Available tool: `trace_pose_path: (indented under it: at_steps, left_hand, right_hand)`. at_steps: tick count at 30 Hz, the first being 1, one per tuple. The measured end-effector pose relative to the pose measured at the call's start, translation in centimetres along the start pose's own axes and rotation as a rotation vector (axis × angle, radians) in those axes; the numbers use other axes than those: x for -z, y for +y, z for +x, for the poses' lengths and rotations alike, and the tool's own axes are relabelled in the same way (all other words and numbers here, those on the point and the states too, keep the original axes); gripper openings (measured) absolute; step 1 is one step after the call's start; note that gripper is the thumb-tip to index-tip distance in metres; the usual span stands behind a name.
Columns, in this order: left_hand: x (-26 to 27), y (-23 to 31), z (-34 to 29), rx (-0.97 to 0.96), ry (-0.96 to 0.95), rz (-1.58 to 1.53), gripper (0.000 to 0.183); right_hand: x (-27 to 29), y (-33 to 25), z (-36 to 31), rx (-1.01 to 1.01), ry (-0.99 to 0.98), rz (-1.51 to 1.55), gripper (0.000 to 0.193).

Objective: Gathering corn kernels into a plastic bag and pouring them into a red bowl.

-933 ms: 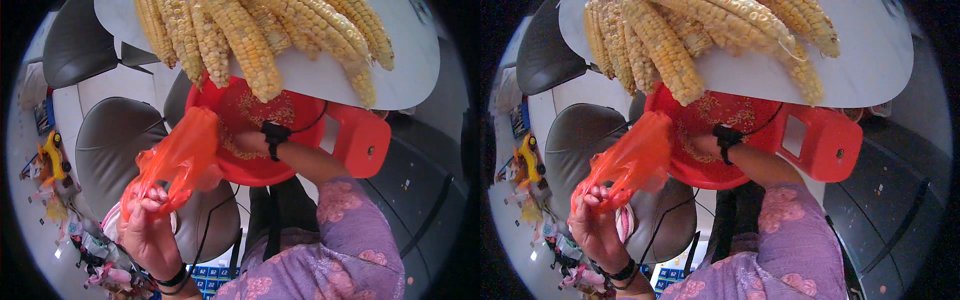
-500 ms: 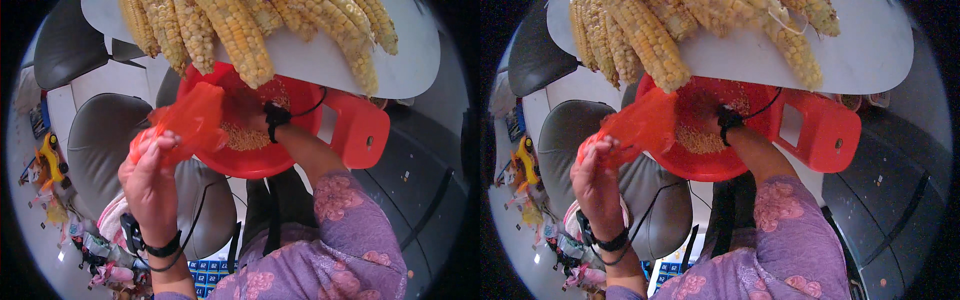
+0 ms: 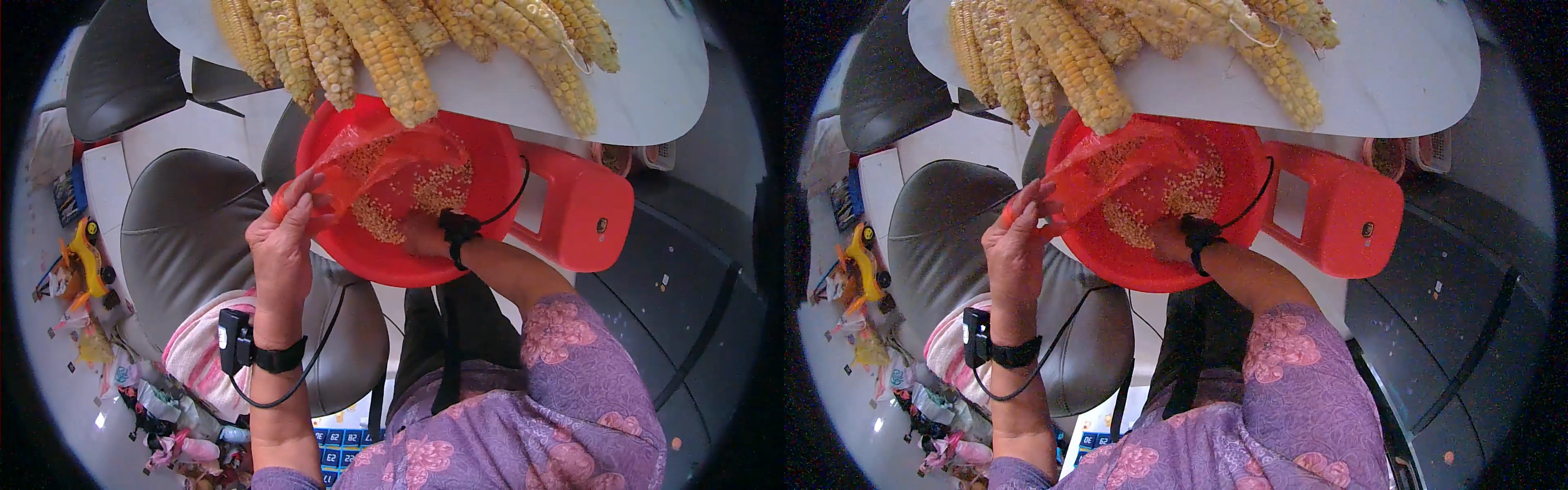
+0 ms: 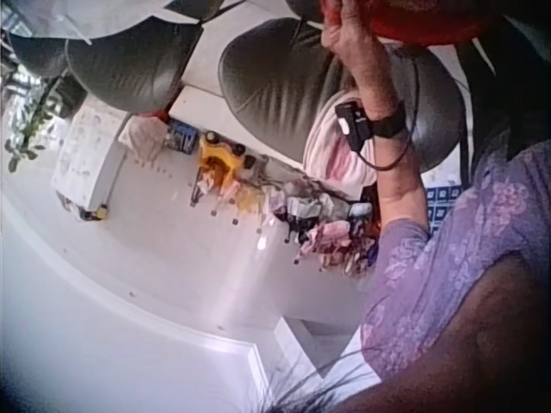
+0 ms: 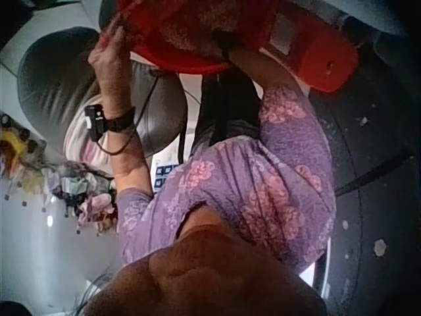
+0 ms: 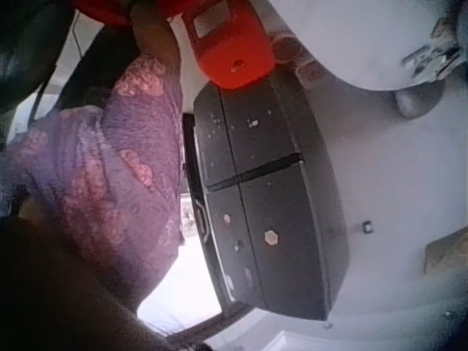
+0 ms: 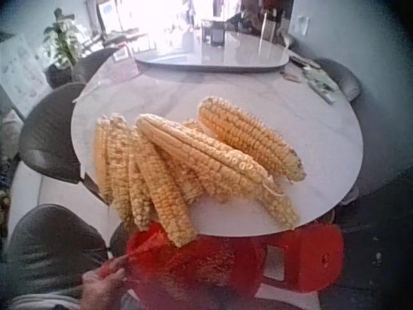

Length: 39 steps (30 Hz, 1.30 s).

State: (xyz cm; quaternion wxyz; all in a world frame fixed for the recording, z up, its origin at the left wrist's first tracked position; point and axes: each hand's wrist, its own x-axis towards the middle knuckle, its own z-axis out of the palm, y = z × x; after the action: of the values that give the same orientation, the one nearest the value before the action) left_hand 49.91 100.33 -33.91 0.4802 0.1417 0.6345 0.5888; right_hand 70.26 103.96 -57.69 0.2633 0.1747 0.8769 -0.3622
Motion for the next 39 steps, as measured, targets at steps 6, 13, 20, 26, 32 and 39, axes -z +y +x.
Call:
trace_pose_path:
  at_steps: [6, 13, 20, 26, 32, 39]
  left_hand:
    - [0.0, -1.2, -2.3, 0.033, 0.042, 0.044, 0.034]
    - [0.6, -2.5, -4.8, 0.002, 0.057, 0.187, 0.032]
    - [0.4, -2.8, -5.3, 0.042, 0.004, 0.179, 0.034]
    - [1.7, -1.9, -2.9, -0.036, 0.031, 0.136, 0.035]
    - [3.6, -0.5, -0.6, -0.069, 0.095, -0.06, 0.036]
    - [4.2, -1.5, -0.4, -0.055, 0.096, -0.002, 0.037]
  right_hand:
    - [5.0, -0.9, -1.5, -0.153, 0.118, 0.839, 0.016]
    - [14.0, -6.0, -5.2, -0.121, 0.167, 1.74, 0.012]
    - [14.4, -8.9, 1.6, -0.001, 0.453, 2.029, 0.009]
    - [13.4, -7.2, 2.9, -0.083, 0.628, 1.46, 0.016]
    - [8.8, -6.5, -1.8, -0.318, 0.478, 0.876, 0.021]
    - [-0.1, -7.4, 8.1, 0.072, 0.499, 0.291, 0.051]
